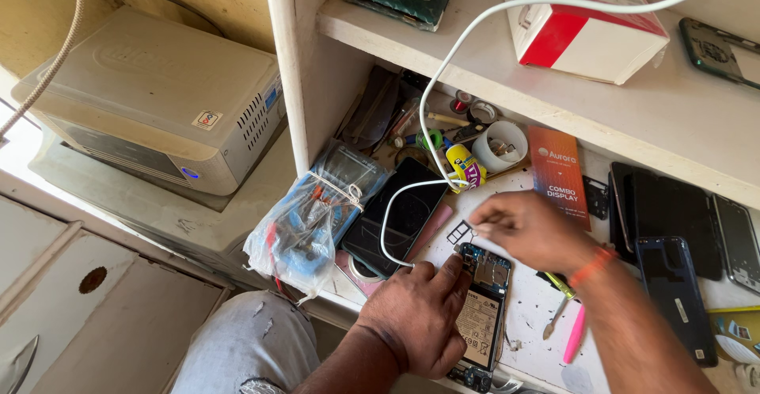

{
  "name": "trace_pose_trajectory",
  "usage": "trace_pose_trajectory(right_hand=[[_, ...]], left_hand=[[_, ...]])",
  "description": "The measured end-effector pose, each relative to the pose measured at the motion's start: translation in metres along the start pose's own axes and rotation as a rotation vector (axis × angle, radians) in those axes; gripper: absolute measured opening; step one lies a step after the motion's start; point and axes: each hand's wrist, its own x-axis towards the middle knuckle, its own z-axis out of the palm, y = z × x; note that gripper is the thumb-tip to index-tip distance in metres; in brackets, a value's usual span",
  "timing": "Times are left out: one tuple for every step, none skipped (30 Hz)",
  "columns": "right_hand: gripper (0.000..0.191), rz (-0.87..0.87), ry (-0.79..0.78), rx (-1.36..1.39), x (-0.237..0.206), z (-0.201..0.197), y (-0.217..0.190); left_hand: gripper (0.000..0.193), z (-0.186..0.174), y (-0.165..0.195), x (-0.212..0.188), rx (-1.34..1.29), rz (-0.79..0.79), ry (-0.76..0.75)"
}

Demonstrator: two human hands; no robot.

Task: The person disassembles a smartphone on a workbench, using a metal spudger and a screwdriver to pry off the back cover and remove screws. They then use tweezers to handle small internal components and place them into a small container. The person continues to manipulate the phone's internal parts with the tools.

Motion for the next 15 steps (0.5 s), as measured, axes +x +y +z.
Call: trace_pose_trajectory(right_hand=[[0.018, 0.027, 0.067, -0.022, -0.011, -0.005, 0.002], [0.020, 0.051, 0.134, -0.044, -0.023, -0.010, 0.005], [0.016, 0.058, 0.172, -0.054, -0.036, -0.014, 0.006], [0.013, 0.069, 0.210, -0.064, -0.046, -0.015, 0.008], [0.013, 0.150, 0.226, -0.107, -0.054, -0.014, 0.007], [0.014, 0.232, 0.245, -0.148, -0.066, -0.013, 0.007], [0.014, 0.316, 0.265, -0.188, -0.076, -0.013, 0.006], [0.016, 0.353, 0.267, -0.218, -0.083, -0.012, 0.005], [0.017, 0.386, 0.270, -0.249, -0.087, -0.009, 0.002], [0.018, 0.419, 0.272, -0.278, -0.090, -0.006, 0.000], [0.018, 0.411, 0.292, -0.329, -0.092, -0.004, -0.001], [0.018, 0.401, 0.314, -0.379, -0.091, -0.002, -0.002], [0.018, 0.389, 0.336, -0.430, -0.091, 0.000, -0.003], [0.016, 0.365, 0.361, -0.432, -0.092, 0.001, -0.003], [0.014, 0.339, 0.387, -0.434, -0.091, 0.003, -0.003]], left_hand=[[0.074, 0.000, 0.000, -0.001, -0.011, -0.001, -0.003], [0.074, -0.001, -0.001, -0.001, -0.021, -0.003, -0.005], [0.074, -0.001, 0.000, -0.002, -0.035, -0.005, -0.010], [0.073, -0.001, 0.000, -0.002, -0.032, -0.005, -0.010], [0.073, -0.001, 0.000, -0.002, -0.026, -0.003, -0.009], [0.072, -0.001, 0.000, -0.002, -0.022, 0.000, -0.009], [0.072, -0.001, 0.000, -0.002, -0.013, 0.001, -0.007], [0.072, 0.000, 0.000, -0.001, -0.004, 0.003, -0.004], [0.072, 0.000, -0.001, -0.001, 0.008, 0.003, 0.002], [0.073, 0.000, -0.001, -0.001, 0.004, -0.004, -0.016], [0.073, 0.000, -0.001, -0.001, -0.002, -0.012, -0.036], [0.074, 0.000, -0.001, -0.001, -0.006, -0.020, -0.054], [0.073, 0.000, -0.001, -0.001, 0.009, -0.018, -0.045], [0.073, 0.000, 0.000, -0.002, 0.024, -0.016, -0.036], [0.073, 0.000, 0.000, -0.002, 0.041, -0.015, -0.026]])
